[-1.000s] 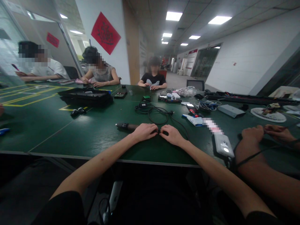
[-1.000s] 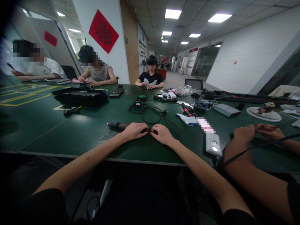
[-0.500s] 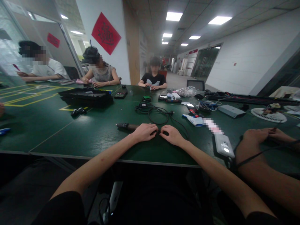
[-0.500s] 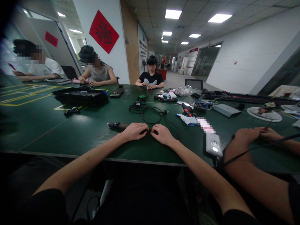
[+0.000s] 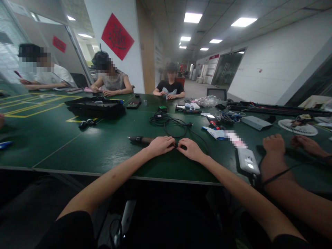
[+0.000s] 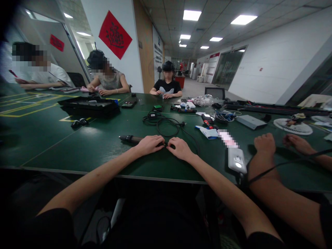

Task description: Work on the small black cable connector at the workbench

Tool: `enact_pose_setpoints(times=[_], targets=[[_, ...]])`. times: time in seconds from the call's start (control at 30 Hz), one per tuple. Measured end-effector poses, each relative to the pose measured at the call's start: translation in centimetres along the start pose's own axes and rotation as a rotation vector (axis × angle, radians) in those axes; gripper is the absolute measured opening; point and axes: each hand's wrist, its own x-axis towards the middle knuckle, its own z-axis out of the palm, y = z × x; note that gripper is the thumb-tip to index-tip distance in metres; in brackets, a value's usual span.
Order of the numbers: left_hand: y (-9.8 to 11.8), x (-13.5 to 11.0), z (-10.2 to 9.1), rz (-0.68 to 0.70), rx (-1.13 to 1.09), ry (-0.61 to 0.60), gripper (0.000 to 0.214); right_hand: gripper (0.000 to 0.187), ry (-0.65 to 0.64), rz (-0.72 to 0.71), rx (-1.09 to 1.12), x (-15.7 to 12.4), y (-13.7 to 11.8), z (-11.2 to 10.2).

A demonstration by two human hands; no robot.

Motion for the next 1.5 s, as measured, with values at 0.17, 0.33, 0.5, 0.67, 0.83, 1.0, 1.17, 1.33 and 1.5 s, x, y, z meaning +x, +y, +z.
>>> enact_pose_setpoints(times=[0.17, 0.33, 0.5, 0.67, 0.83, 1.0, 1.17, 1.33, 1.5], targets=[[0.07, -0.04, -0.1, 0.029, -0.005, -0.009, 0.016, 0.008, 0.01, 0.0, 0.0, -0.03, -0.05, -0.02], [-0.04, 0.02, -0.02, 0.004, -0.012, -0.005, 0.016, 0.009, 0.004, -0.004, -0.001, -0.03, -0.03, -0.07], [0.05, 0.05, -0.09, 0.013, -0.009, -0.004, 0.014, 0.01, 0.002, 0.001, -0.012, -0.07, -0.03, 0.0], [0.12, 0.04, -0.16, 0.0, -0.009, 0.005, 0.017, 0.009, 0.009, 0.004, -0.017, -0.05, -0.07, 0.08], [-0.01, 0.07, 0.0, 0.033, 0.0, -0.004, 0.017, 0.008, 0.01, 0.008, -0.018, 0.05, -0.14, 0.01], [-0.09, 0.05, 0.17, 0.006, -0.001, 0.016, 0.017, 0.009, 0.001, 0.013, -0.029, 0.05, -0.33, -0.16], [-0.03, -0.03, 0.05, 0.064, -0.012, 0.054, 0.017, 0.01, 0.001, 0.015, -0.036, 0.06, -0.36, -0.15], [-0.07, 0.1, 0.12, 0.034, 0.008, 0.047, 0.016, 0.01, 0.005, 0.007, -0.039, 0.07, -0.28, -0.03], [0.1, -0.01, -0.2, 0.034, -0.005, 0.051, 0.019, 0.01, 0.01, 0.013, -0.047, 0.03, -0.28, 0.01]])
